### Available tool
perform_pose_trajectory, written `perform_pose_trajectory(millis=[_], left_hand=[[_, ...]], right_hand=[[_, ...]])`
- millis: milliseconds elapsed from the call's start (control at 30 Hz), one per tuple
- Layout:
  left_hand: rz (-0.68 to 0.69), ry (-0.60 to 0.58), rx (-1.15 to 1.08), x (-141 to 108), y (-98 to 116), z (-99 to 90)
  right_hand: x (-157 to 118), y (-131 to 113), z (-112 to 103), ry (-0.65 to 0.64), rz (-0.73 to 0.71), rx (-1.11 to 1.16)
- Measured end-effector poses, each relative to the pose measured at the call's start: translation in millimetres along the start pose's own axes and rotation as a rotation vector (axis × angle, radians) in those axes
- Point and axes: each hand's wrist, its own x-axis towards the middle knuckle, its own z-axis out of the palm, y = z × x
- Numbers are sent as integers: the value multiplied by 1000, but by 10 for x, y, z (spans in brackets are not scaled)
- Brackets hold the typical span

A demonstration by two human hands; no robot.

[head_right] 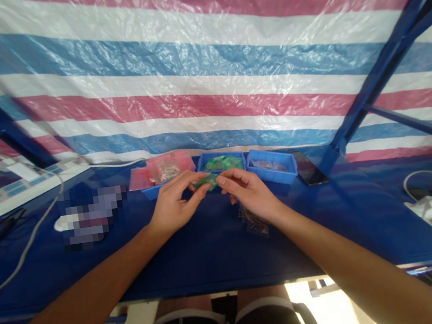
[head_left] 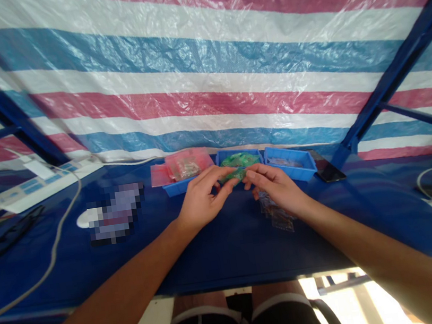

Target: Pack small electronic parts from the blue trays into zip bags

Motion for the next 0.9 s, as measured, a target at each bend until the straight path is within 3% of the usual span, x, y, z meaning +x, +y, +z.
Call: perform_pose_trajectory(millis=[167, 300, 467, 567, 733, 833, 900], left_hand=[[-81, -22, -16, -44, -23, 2], [-105, -121, -41, -53, -41, -16], [58, -174, 51, -25, -17, -56], [190, -199, 122, -7, -9, -59], [203, -148, 125, 13, -68, -63], [182, -113, 107, 10, -112, -88], [97, -69, 94, -4, -128, -103]], right_hand=[[-22, 10, 19, -37, -49, -117], [-21, 27, 34, -58, 27, -54], [-10, -6, -6, -10, 62, -58], [-1, -19, -48, -56, 122, 3], [16, -4, -19, -155, 217, 101], [32, 5, 31, -52, 168, 110], [39, 4, 36, 32, 80, 80]])
